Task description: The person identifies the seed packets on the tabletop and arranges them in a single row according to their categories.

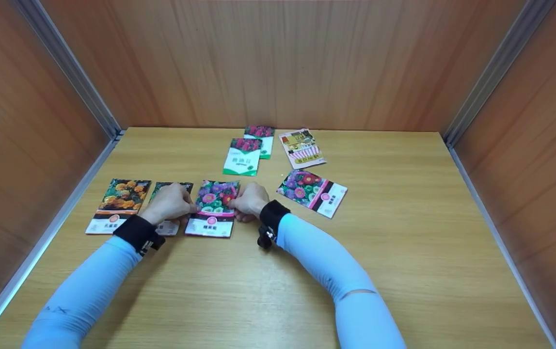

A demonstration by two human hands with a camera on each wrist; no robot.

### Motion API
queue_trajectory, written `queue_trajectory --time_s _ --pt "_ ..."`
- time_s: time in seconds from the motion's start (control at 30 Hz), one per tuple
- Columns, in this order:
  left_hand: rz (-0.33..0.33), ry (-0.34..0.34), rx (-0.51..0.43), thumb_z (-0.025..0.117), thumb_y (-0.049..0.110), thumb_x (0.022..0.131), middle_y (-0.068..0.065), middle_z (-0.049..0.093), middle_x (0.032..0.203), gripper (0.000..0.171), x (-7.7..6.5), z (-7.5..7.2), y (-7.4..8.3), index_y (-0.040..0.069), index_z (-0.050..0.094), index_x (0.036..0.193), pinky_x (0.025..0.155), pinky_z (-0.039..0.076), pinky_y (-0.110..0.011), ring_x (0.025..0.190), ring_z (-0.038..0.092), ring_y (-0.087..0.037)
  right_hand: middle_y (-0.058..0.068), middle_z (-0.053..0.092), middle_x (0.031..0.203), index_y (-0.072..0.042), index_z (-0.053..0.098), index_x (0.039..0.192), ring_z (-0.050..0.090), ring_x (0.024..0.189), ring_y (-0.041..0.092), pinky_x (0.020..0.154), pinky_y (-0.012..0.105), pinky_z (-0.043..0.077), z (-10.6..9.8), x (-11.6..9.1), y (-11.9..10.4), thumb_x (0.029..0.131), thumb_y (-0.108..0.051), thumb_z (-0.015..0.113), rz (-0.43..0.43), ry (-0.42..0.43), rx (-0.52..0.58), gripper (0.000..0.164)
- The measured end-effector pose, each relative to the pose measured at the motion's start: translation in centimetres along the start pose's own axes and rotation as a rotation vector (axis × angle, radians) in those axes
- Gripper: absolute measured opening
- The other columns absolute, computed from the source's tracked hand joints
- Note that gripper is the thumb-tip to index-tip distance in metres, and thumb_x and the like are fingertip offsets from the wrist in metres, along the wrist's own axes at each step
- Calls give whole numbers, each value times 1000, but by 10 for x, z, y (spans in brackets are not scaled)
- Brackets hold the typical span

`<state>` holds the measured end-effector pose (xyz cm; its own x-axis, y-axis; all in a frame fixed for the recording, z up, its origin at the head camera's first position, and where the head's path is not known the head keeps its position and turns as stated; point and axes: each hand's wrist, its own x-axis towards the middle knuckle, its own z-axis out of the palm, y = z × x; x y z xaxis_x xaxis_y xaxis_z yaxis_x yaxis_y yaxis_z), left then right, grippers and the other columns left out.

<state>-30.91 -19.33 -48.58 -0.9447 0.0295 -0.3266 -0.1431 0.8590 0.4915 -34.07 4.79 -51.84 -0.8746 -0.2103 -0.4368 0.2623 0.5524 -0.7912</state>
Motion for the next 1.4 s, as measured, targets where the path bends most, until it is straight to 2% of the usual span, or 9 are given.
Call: queue_trajectory --time_s 0.2,0.4,0.63,0.77,0.93,1.13,1.27,1.4 --pt "-13 1 53 86 23 100 0 66 58 25 0 -2 0 6 77 84 43 45 -22 46 61 -11 -1 74 63 -13 82 80 69 53 10 49 24 57 7 0 -6 103 -27 85 -26 19 -106 26" --pt "-13 6 119 87 24 98 1 64 58 25 0 -1 0 7 76 83 43 46 -22 48 62 -12 0 71 59 -9 83 79 67 49 11 48 24 56 12 -1 -8 102 -27 86 -81 50 -161 29" --pt "17 74 177 88 25 94 -7 69 75 25 -1 3 -2 5 74 91 50 46 -27 55 63 -16 -7 66 54 -20 75 65 63 48 6 47 22 41 12 4 -6 101 -37 86 -164 88 -347 42" --pt "1 62 163 88 24 96 -5 68 70 24 0 2 0 4 75 89 46 47 -25 53 64 -16 -9 59 54 -24 64 60 56 51 8 49 24 37 11 4 -7 100 -44 86 -133 96 -410 50" --pt "-3 55 151 87 23 96 -3 68 61 26 -1 3 0 5 78 80 42 45 -24 48 63 -15 -10 52 54 -25 61 61 50 53 9 49 26 35 11 5 -8 99 -48 86 -108 102 -431 52" --pt "-11 51 145 86 24 97 -3 65 67 23 -3 1 -1 5 75 88 44 44 -25 50 61 -14 -9 53 57 -24 64 64 50 53 10 50 26 36 11 3 -7 102 -51 82 -126 83 -401 50" --pt "-11 22 117 82 28 101 -2 66 61 29 -4 -1 -1 5 79 83 43 42 -24 49 61 -15 -8 58 60 -25 64 66 52 56 10 53 26 37 6 -1 -1 103 -52 79 -173 74 -395 48" --pt "11 25 110 77 33 105 -1 66 59 37 -8 -3 0 6 81 81 44 39 -25 52 63 -16 -8 61 62 -24 65 68 54 59 11 56 26 37 -8 -4 6 102 -48 80 -265 125 -452 45"
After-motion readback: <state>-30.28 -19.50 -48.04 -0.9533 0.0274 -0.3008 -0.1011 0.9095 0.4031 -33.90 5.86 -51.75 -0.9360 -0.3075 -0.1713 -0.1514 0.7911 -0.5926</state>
